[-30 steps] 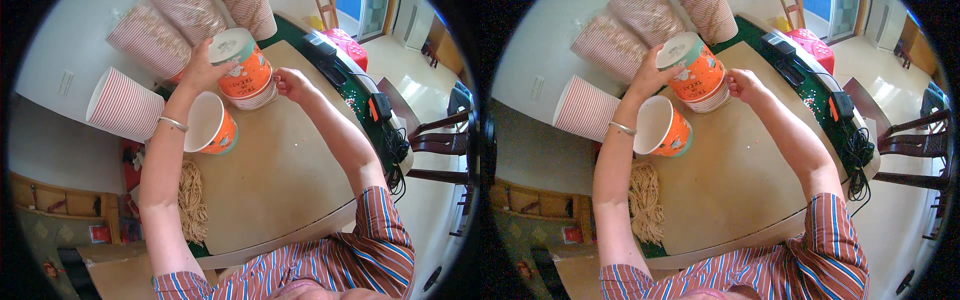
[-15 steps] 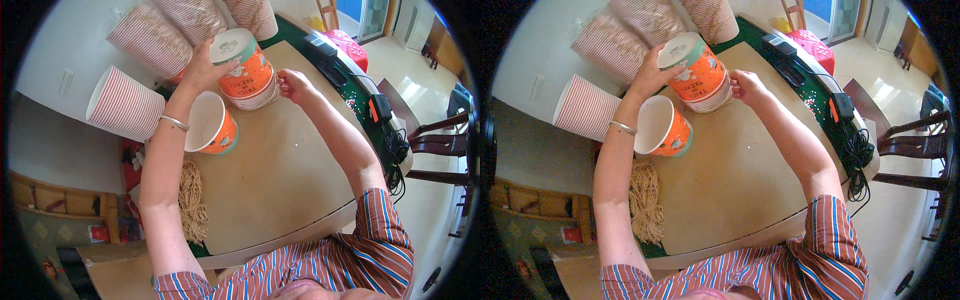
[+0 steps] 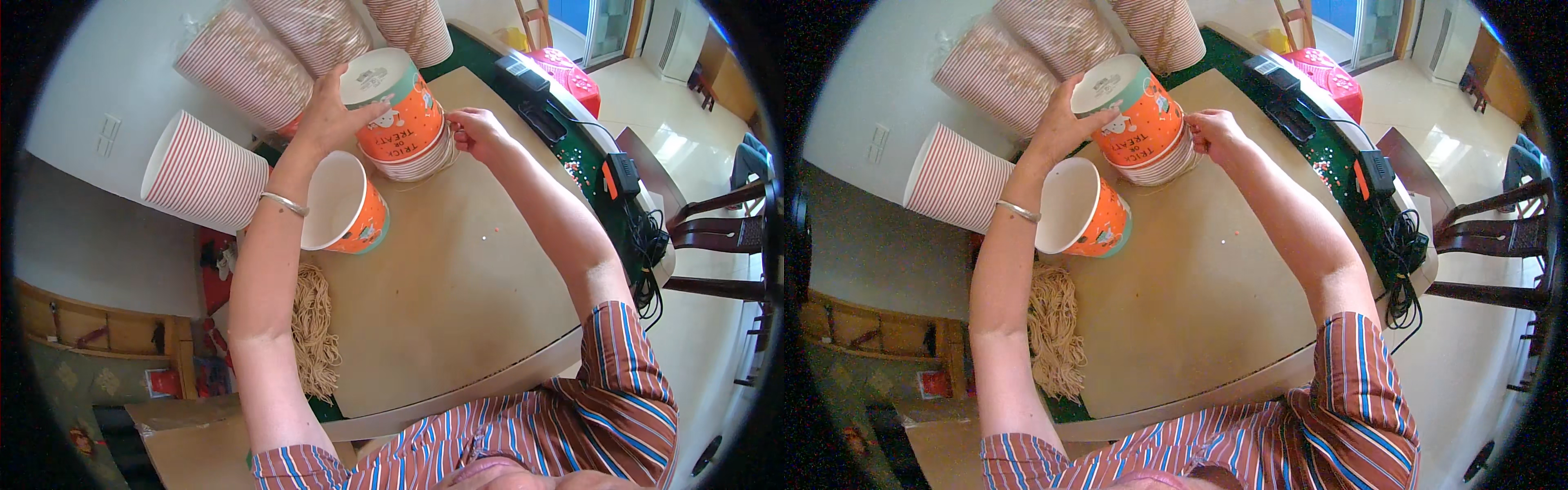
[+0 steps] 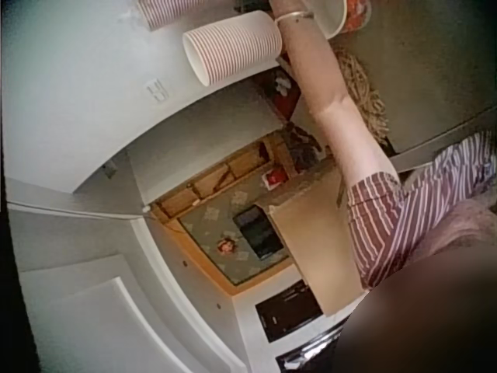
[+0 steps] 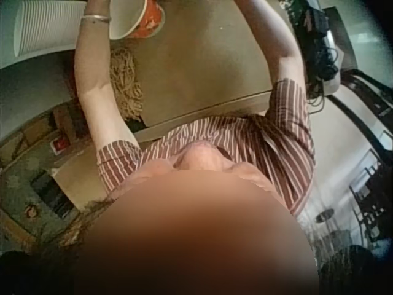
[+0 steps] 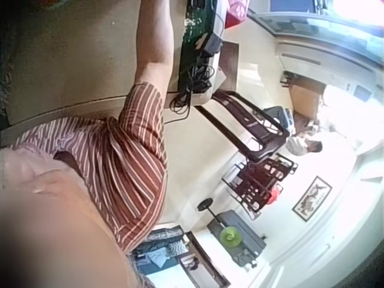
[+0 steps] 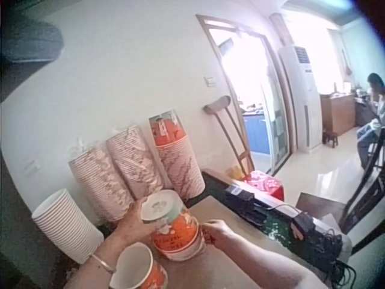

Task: Attaching string handles to paper buckets for packaging.

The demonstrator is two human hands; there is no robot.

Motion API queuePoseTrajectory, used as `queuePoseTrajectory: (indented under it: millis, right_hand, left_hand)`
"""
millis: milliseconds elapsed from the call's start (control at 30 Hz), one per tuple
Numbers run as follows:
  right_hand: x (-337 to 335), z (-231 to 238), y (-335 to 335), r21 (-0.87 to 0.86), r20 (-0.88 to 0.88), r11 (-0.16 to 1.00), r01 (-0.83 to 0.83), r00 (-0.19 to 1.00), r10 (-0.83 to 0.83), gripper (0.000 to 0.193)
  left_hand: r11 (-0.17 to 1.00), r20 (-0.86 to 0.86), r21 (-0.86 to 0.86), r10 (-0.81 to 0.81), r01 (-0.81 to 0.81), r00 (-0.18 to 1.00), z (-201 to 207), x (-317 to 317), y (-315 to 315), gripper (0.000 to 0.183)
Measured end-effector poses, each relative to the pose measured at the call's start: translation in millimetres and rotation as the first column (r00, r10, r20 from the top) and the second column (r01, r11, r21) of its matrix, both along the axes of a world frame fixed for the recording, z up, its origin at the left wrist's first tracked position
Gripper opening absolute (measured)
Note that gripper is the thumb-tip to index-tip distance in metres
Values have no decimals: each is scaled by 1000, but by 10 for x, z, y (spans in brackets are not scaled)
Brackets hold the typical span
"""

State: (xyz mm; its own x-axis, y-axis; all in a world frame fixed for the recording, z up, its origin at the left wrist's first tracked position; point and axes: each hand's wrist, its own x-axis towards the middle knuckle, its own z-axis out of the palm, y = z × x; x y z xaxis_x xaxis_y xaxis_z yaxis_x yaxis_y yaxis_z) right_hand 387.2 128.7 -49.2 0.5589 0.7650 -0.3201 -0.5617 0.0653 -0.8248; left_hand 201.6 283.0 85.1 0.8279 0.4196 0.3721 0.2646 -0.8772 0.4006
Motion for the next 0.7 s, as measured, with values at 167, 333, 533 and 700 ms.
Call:
queuePoseTrajectory:
  millis: [167, 333, 533, 700]
  right_hand:
    - [68, -8, -12, 0, -23, 1000, 26, 999, -26, 7]
    - [29, 21, -1, 12, -42, 1000, 18, 999, -18, 11]
    - [46, 19, 23, 24, -42, 999, 29, 999, -28, 11]
    - [144, -69, 4, 18, -115, 999, -28, 993, 30, 8]
  left_hand:
    - [1000, 11, 10, -24, 24, 1000, -7, 24, 1, 98]
    - [1000, 24, -6, -20, 20, 1000, -7, -6, 14, 98]
    - [1000, 13, -7, -23, 23, 1000, 10, -9, 1, 98]
    - [1000, -7, -14, -19, 18, 1000, 4, 14, -30, 99]
